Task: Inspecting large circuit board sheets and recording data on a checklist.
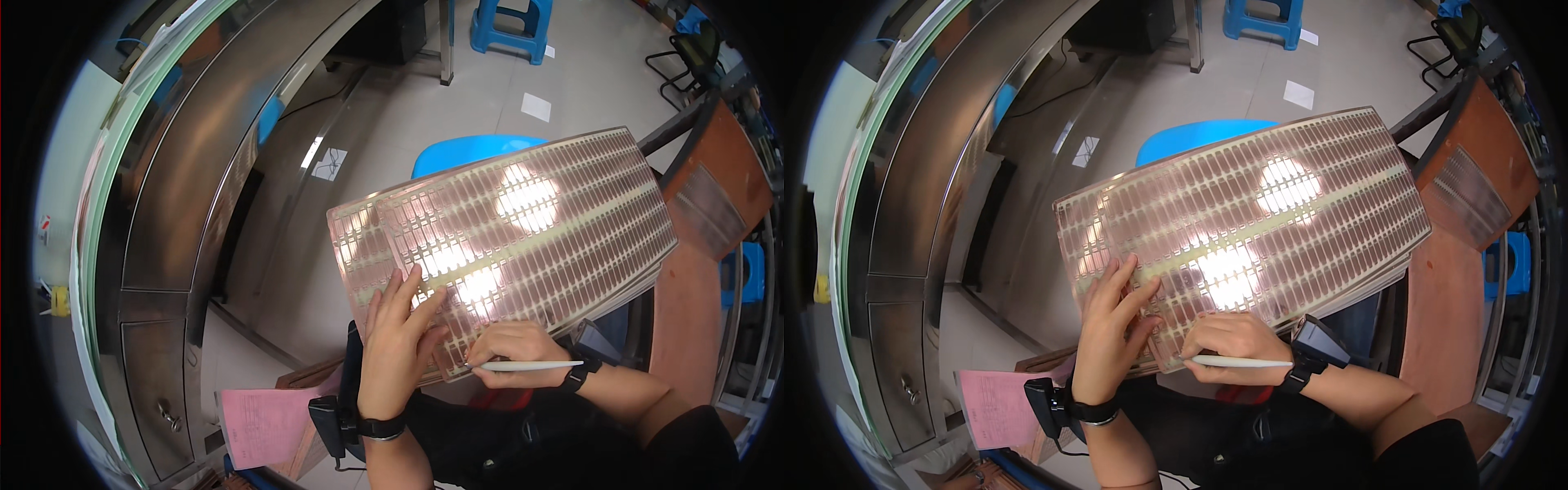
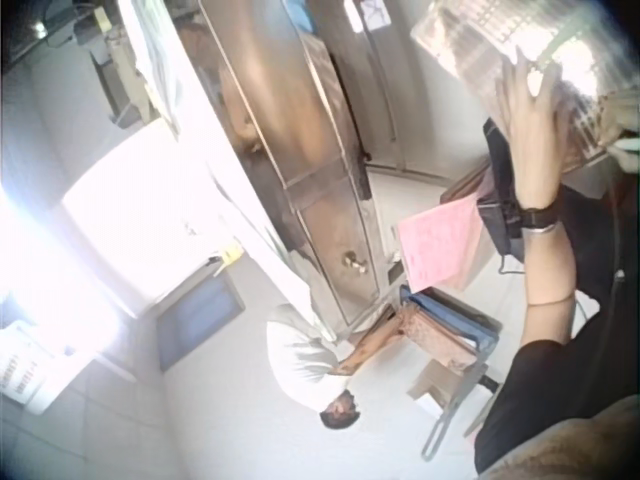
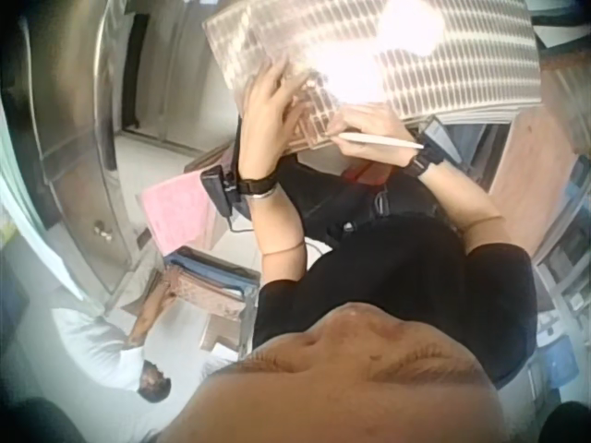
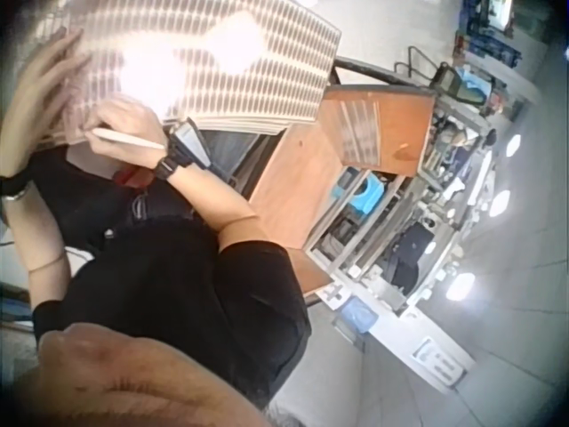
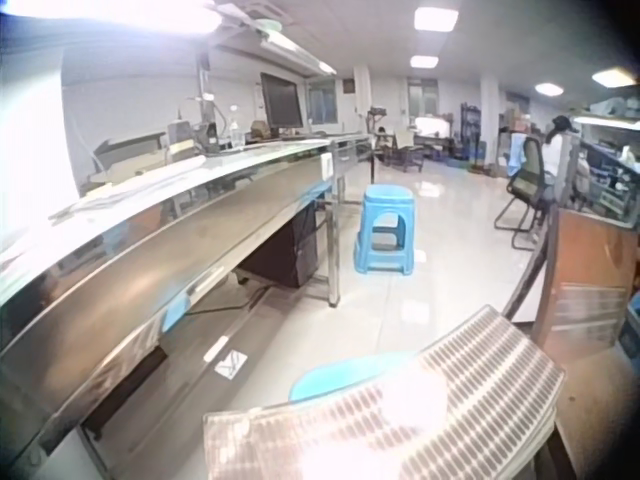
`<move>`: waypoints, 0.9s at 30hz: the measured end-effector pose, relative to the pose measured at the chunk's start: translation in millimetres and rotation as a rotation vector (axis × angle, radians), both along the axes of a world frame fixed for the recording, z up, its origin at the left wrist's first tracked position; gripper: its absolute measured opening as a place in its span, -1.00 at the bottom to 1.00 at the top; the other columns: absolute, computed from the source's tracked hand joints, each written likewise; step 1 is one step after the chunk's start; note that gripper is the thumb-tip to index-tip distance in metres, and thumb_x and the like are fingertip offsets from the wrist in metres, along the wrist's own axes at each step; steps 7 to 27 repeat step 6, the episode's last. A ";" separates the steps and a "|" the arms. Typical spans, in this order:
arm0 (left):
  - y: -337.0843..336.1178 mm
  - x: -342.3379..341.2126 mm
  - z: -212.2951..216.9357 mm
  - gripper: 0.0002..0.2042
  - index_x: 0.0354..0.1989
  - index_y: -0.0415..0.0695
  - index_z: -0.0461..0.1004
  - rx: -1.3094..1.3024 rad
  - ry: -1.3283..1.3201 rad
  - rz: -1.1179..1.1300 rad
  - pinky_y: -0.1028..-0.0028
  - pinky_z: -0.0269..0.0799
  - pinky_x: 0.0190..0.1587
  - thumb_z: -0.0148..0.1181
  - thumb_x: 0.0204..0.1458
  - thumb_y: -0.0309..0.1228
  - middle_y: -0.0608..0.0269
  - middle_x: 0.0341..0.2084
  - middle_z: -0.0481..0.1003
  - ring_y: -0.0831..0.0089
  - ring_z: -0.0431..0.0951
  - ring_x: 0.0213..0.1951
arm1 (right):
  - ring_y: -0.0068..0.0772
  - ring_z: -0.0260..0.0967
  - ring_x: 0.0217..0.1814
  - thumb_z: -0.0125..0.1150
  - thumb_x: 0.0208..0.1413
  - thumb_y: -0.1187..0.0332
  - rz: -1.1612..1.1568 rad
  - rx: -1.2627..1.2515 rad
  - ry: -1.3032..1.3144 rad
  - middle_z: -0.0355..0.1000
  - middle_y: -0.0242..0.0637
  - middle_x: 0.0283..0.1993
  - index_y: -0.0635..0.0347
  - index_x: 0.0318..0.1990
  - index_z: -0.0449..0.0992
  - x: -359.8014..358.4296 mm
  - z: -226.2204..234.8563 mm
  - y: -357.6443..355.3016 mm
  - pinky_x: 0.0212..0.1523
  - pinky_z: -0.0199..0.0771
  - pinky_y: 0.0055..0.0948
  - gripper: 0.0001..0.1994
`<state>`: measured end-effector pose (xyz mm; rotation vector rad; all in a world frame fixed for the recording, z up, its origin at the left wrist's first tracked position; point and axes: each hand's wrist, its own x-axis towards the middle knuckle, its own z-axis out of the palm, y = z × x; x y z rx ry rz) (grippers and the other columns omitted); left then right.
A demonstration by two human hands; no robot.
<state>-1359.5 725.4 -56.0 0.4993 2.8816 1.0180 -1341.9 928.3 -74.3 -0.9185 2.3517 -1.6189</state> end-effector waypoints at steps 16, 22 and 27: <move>-3.2 0.8 -1.7 -0.53 -0.02 -0.04 0.45 0.022 -0.017 -0.009 0.09 0.02 0.21 0.29 -0.23 -0.52 0.07 0.17 0.22 0.01 0.17 0.20 | -0.30 0.43 -0.41 0.26 -0.20 0.47 -0.001 0.033 0.035 0.42 -0.32 -0.46 0.14 -0.49 0.41 -0.1 1.7 -2.8 -0.40 0.43 -0.42 -0.87; -3.2 0.8 -1.7 -0.53 -0.02 -0.04 0.45 0.022 -0.017 -0.009 0.09 0.02 0.21 0.29 -0.23 -0.52 0.07 0.17 0.22 0.01 0.17 0.20 | -0.30 0.43 -0.41 0.26 -0.20 0.47 -0.001 0.033 0.035 0.42 -0.32 -0.46 0.14 -0.49 0.41 -0.1 1.7 -2.8 -0.40 0.43 -0.42 -0.87; -3.2 0.8 -1.7 -0.53 -0.02 -0.04 0.45 0.022 -0.017 -0.009 0.09 0.02 0.21 0.29 -0.23 -0.52 0.07 0.17 0.22 0.01 0.17 0.20 | -0.30 0.43 -0.41 0.26 -0.20 0.47 -0.001 0.033 0.035 0.42 -0.32 -0.46 0.14 -0.49 0.41 -0.1 1.7 -2.8 -0.40 0.43 -0.42 -0.87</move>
